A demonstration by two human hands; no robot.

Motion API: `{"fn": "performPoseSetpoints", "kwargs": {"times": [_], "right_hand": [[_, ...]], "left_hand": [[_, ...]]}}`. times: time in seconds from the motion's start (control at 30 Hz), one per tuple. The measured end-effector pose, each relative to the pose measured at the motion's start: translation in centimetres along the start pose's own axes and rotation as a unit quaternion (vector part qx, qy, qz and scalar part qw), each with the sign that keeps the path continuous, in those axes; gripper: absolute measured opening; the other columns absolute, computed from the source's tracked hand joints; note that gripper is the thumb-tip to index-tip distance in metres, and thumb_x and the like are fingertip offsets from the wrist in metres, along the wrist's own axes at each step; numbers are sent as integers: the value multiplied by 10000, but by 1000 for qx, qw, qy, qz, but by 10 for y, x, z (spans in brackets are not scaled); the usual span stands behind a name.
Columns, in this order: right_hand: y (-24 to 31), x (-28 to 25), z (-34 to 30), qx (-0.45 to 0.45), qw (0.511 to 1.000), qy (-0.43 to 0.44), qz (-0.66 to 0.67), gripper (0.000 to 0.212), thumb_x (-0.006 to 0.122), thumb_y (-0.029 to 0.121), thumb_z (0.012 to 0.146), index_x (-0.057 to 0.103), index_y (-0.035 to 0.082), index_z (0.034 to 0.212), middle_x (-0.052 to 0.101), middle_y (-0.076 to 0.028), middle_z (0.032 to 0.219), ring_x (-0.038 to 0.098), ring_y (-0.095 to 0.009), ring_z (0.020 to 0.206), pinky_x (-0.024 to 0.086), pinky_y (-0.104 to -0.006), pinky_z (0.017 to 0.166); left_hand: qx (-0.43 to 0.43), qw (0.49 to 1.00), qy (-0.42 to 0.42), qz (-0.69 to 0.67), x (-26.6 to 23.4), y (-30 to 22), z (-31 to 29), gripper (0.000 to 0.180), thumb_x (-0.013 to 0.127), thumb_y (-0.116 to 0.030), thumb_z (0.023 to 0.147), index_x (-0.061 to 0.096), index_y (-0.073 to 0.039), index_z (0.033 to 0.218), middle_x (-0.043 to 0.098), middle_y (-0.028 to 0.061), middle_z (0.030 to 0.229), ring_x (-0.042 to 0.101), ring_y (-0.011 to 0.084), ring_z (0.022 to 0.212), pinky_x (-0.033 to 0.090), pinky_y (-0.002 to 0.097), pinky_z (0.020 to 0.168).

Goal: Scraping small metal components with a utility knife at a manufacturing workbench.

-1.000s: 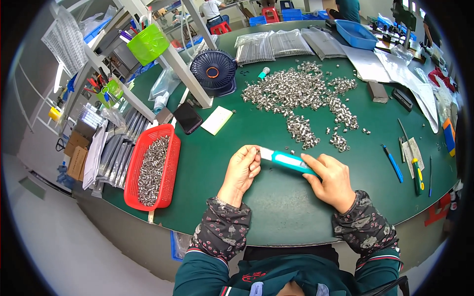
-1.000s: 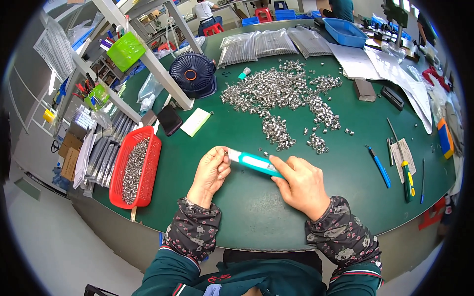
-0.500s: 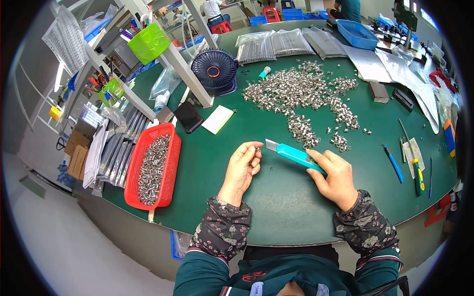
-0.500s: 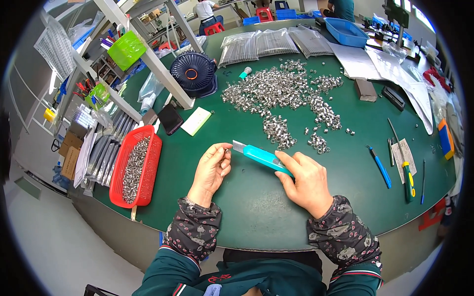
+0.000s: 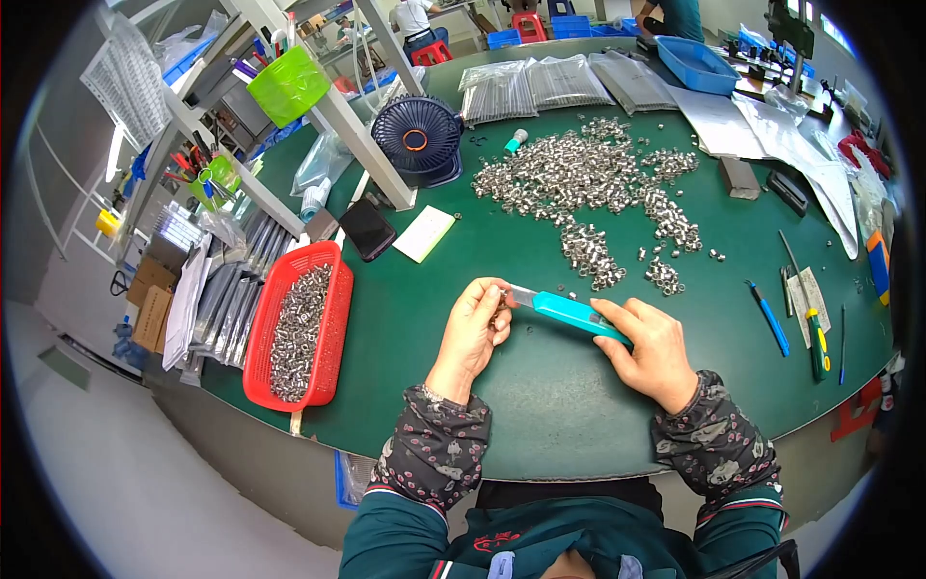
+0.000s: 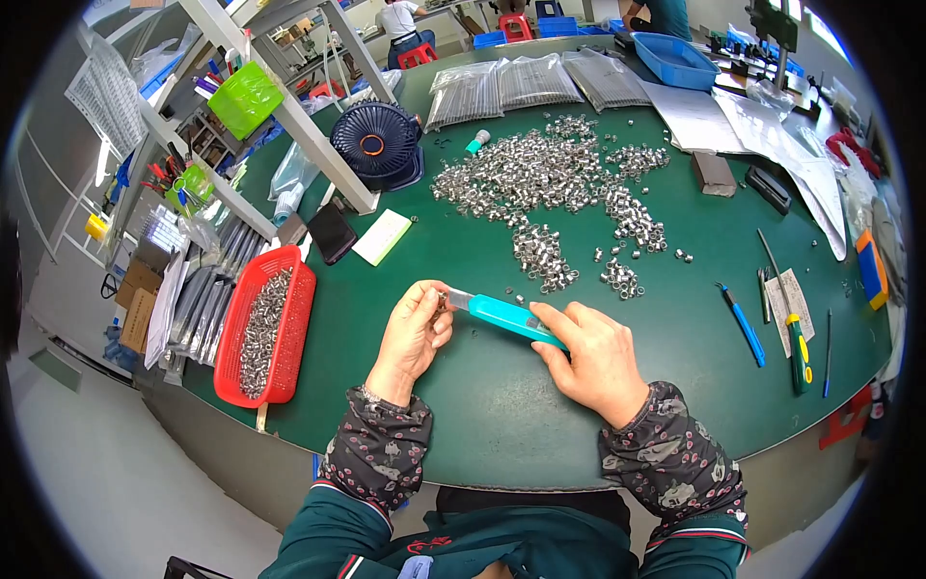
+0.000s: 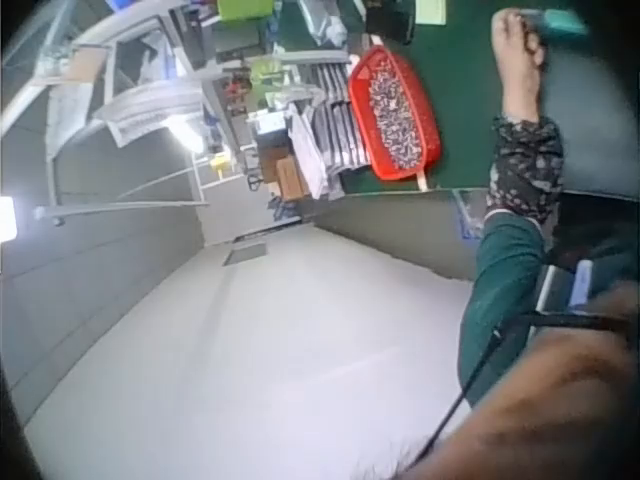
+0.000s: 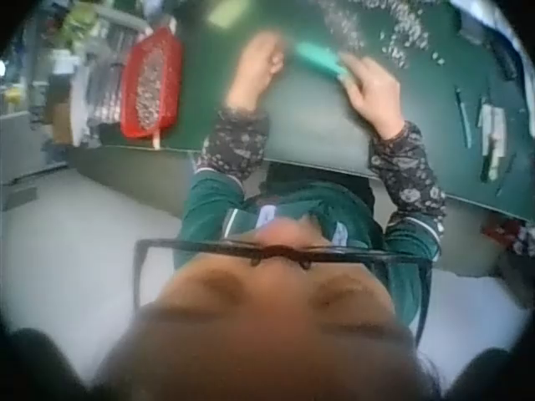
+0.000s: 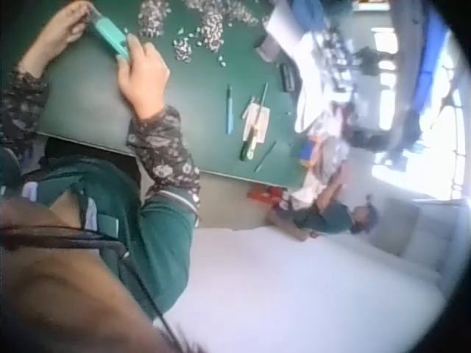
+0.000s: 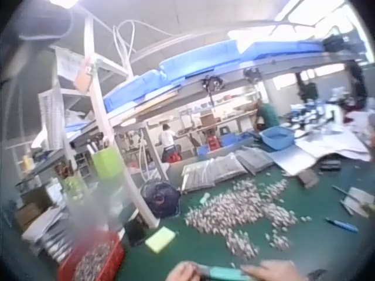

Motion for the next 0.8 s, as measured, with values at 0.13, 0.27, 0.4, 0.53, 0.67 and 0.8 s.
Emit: {"fn": "performPoseSetpoints", "kwargs": {"times": [0.13, 0.27, 0.4, 0.53, 0.67, 0.8], "right_hand": [[-2, 0, -1, 10, 1000, 21, 17, 355, 625, 140, 682, 555, 110, 1029, 471, -81, 656, 507, -260, 582, 409, -363, 508], [-2, 1, 0, 36, 998, 50, 32, 346, 621, 154, 690, 560, 112, 1029, 489, -85, 667, 516, -266, 588, 416, -365, 519], [-1, 1, 0, 48, 996, 54, 55, 329, 614, 164, 699, 571, 109, 1021, 510, -89, 679, 524, -273, 592, 422, -363, 527], [-3, 1, -1, 60, 994, 65, 67, 325, 611, 168, 702, 577, 108, 1019, 516, -90, 679, 527, -273, 591, 422, -364, 528], [-2, 0, -1, 83, 991, 77, 70, 329, 614, 157, 699, 578, 111, 1023, 506, -88, 672, 521, -271, 588, 417, -368, 524], [5, 2, -3, 29, 999, 27, 6, 336, 619, 136, 694, 576, 110, 1026, 486, -85, 660, 512, -265, 583, 412, -362, 514]], "left_hand": [[3, 999, 8, 37, 4, -3, 0, 164, 470, -175, 879, 522, -32, 939, 489, 15, 736, 374, 34, 516, 291, 150, 394], [5, 999, -7, 45, 3, -5, -1, 153, 482, -168, 873, 526, -25, 908, 494, 16, 716, 361, 24, 487, 278, 147, 382], [19, 999, -3, 42, 0, -3, 0, 143, 498, -160, 864, 526, -23, 896, 494, 20, 702, 352, 21, 466, 265, 145, 369], [34, 996, -26, 73, 4, -3, -1, 132, 518, -154, 854, 530, -25, 876, 498, 15, 663, 343, 14, 438, 247, 144, 355], [67, 988, -53, 129, 7, -2, -2, 132, 510, -154, 858, 541, -26, 849, 500, 5, 634, 327, 11, 416, 222, 142, 345], [90, 983, -67, 145, 7, 1, -2, 136, 512, -159, 858, 542, -29, 835, 496, -1, 619, 324, 9, 412, 219, 143, 343]]}}
Point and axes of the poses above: each hand's wrist, its own z-axis towards the middle knuckle, its own x-axis out of the palm, y = z × x, the point moved 1 cm from there along z, towards the middle knuckle
